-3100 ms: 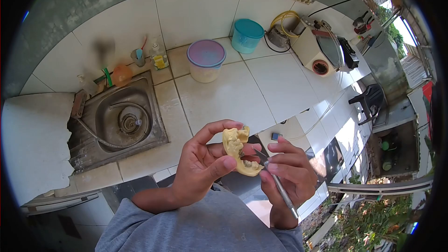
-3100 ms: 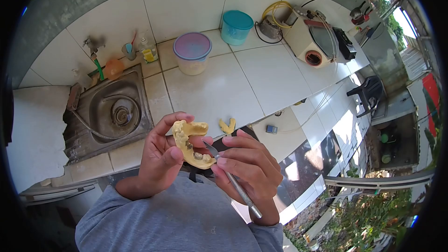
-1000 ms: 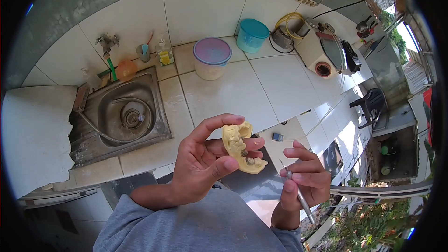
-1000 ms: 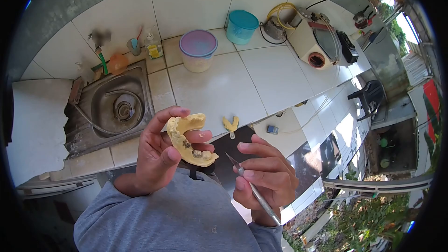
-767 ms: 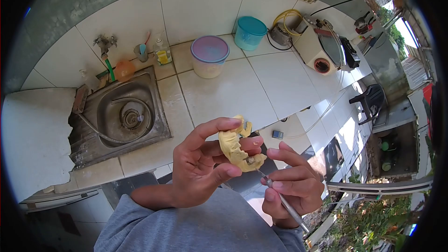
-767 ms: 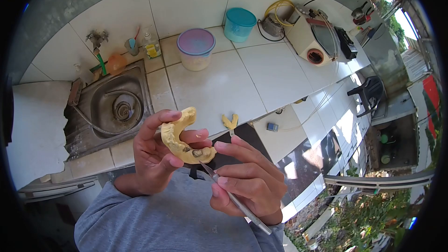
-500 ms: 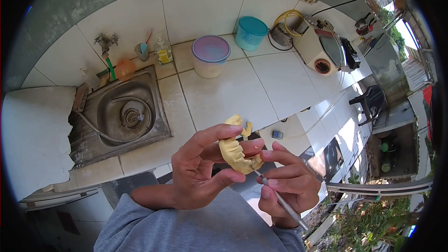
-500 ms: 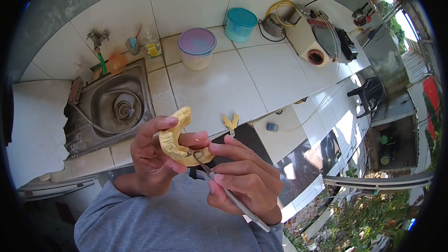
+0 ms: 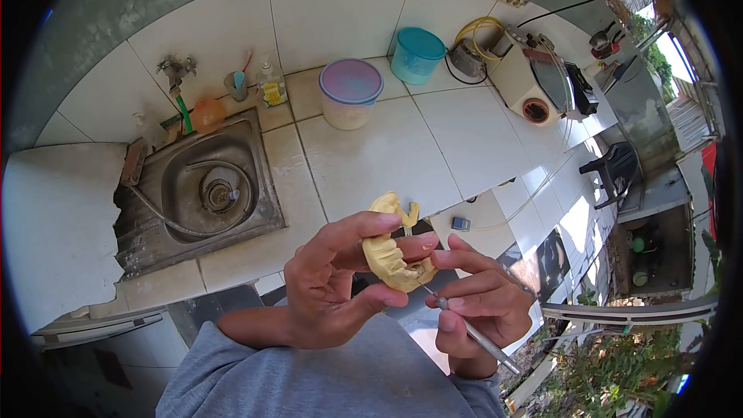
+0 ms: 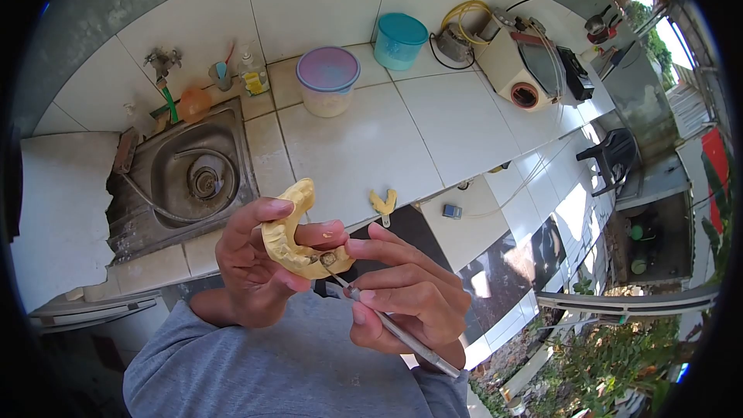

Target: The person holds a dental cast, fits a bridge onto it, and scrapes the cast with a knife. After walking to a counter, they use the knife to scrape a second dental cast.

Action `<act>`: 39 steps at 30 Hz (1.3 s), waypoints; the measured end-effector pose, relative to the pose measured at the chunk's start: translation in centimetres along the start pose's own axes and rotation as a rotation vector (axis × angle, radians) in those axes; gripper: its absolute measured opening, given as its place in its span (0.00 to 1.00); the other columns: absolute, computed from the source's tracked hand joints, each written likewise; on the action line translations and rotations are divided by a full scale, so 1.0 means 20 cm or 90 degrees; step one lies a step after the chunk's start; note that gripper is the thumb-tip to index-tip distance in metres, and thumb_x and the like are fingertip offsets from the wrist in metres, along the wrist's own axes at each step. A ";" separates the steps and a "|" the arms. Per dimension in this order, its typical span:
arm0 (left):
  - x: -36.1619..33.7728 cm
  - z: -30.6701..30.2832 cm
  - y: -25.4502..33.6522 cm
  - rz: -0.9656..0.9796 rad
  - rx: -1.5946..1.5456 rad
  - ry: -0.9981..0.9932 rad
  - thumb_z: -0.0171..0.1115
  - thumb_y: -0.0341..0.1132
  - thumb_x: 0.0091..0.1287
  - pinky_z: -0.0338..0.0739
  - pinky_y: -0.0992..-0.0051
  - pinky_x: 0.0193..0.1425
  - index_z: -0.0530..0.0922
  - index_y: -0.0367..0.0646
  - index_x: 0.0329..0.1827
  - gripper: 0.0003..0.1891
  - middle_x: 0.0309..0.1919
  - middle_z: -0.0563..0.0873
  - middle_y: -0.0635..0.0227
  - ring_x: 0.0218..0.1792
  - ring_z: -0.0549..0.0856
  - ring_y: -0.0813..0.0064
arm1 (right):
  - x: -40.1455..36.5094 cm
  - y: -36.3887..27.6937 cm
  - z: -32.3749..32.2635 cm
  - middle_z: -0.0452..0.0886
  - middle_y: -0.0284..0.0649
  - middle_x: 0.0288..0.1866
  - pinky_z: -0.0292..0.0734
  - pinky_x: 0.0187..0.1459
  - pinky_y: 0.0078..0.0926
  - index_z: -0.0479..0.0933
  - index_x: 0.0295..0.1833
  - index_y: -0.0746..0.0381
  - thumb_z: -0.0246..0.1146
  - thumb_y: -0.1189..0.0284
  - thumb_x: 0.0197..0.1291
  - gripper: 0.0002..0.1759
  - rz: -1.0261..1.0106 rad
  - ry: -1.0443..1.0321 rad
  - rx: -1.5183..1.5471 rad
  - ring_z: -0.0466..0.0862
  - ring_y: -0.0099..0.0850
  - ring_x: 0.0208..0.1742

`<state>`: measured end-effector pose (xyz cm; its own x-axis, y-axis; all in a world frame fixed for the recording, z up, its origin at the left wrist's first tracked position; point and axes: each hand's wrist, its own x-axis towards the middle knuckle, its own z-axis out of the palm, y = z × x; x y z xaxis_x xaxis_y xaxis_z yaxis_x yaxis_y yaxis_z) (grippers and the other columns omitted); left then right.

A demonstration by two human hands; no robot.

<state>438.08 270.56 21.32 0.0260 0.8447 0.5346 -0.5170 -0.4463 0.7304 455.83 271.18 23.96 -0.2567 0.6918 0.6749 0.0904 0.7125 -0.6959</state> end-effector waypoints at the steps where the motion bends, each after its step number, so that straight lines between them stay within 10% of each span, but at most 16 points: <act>1: 0.00 0.00 0.00 0.005 0.007 -0.009 0.69 0.24 0.62 0.73 0.67 0.67 0.62 0.30 0.67 0.32 0.53 0.83 0.44 0.60 0.81 0.57 | 0.00 0.00 0.00 0.84 0.42 0.25 0.73 0.64 0.52 0.73 0.40 0.60 0.67 0.71 0.58 0.10 0.003 -0.006 -0.003 0.86 0.47 0.49; 29: 0.04 0.00 -0.03 -0.045 0.048 0.017 0.65 0.40 0.67 0.82 0.62 0.60 0.58 0.36 0.68 0.33 0.52 0.84 0.46 0.55 0.84 0.59 | 0.04 0.03 0.00 0.83 0.39 0.28 0.79 0.58 0.51 0.73 0.38 0.57 0.69 0.71 0.55 0.11 -0.057 -0.016 -0.125 0.87 0.44 0.46; 39: 0.09 0.00 0.00 -0.353 -0.223 0.082 0.66 0.50 0.65 0.81 0.58 0.61 0.58 0.40 0.71 0.39 0.53 0.83 0.54 0.58 0.83 0.63 | 0.01 0.09 -0.05 0.80 0.43 0.28 0.77 0.57 0.50 0.68 0.42 0.61 0.66 0.66 0.63 0.14 -0.002 0.115 -0.031 0.85 0.43 0.45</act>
<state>438.17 272.17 22.30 0.2766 0.9598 0.0484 -0.7039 0.1681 0.6901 456.94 272.73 23.21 -0.0800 0.6961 0.7135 0.1376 0.7167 -0.6837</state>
